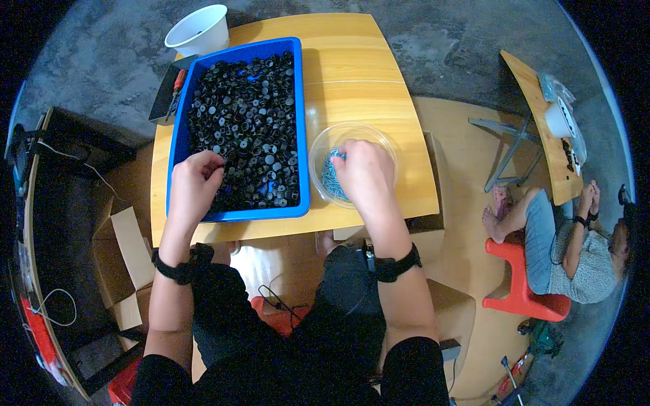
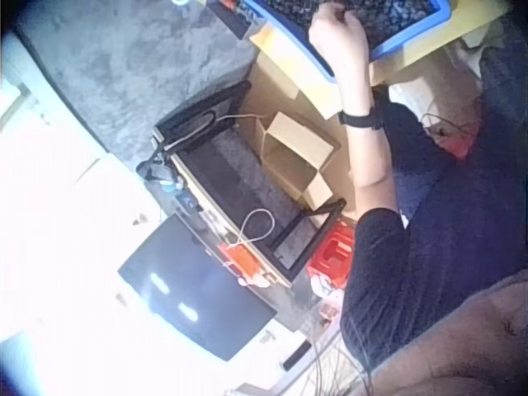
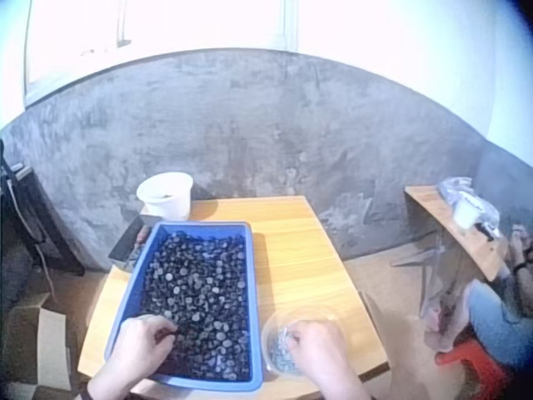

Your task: Assembling small black plastic housing components by hand at a table.

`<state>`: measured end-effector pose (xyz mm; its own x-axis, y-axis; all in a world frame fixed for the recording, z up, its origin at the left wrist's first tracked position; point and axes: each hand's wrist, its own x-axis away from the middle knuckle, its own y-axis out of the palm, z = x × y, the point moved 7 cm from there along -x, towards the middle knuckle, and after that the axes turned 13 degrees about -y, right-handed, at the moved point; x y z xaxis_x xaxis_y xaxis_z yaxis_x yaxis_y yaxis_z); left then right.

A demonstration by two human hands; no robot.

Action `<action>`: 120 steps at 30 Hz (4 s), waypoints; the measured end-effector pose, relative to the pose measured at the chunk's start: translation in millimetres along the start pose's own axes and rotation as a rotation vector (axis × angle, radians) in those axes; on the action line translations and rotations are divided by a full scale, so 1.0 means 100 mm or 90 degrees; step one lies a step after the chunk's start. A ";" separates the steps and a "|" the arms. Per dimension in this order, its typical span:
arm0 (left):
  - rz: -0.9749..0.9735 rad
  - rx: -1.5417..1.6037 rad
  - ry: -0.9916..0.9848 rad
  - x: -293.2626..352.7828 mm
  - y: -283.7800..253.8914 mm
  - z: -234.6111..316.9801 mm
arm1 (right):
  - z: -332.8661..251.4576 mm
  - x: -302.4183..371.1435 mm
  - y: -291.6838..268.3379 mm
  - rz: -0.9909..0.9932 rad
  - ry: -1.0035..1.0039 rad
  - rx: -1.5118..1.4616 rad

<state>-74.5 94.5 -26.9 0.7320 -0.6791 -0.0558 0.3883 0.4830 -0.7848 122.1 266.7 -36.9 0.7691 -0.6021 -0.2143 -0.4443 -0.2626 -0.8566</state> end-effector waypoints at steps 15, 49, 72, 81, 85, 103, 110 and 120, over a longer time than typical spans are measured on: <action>-0.320 0.604 -0.139 0.70 -0.09 -0.12 | 0.10 -0.12 0.17 -0.026 0.045 0.095; -0.310 0.524 0.021 0.46 0.76 1.12 | 0.03 0.36 -0.15 0.100 0.143 -0.954; -0.557 0.791 -0.242 0.43 1.17 1.28 | 0.04 0.43 -0.37 0.235 0.051 -0.825; -0.380 0.663 -0.059 0.43 0.99 1.32 | 0.09 0.44 -0.13 0.108 0.124 -0.779; -0.360 0.642 -0.057 0.42 0.95 1.30 | 0.07 0.44 -0.14 0.131 0.113 -0.825; -0.148 0.432 0.099 0.43 0.75 1.32 | 0.07 0.46 -0.08 0.142 0.146 -0.953; -0.279 0.660 -0.063 0.30 0.91 1.20 | 0.15 0.46 -0.19 0.202 0.111 -0.931; -0.276 0.566 -0.006 0.28 1.03 1.29 | 0.21 0.45 -0.15 0.210 0.105 -0.862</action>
<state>58.2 196.6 -29.5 0.4298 -0.8928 0.1345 0.9001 0.4354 0.0135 173.3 258.9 -43.2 0.5237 -0.8335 -0.1761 -0.7567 -0.5501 0.3534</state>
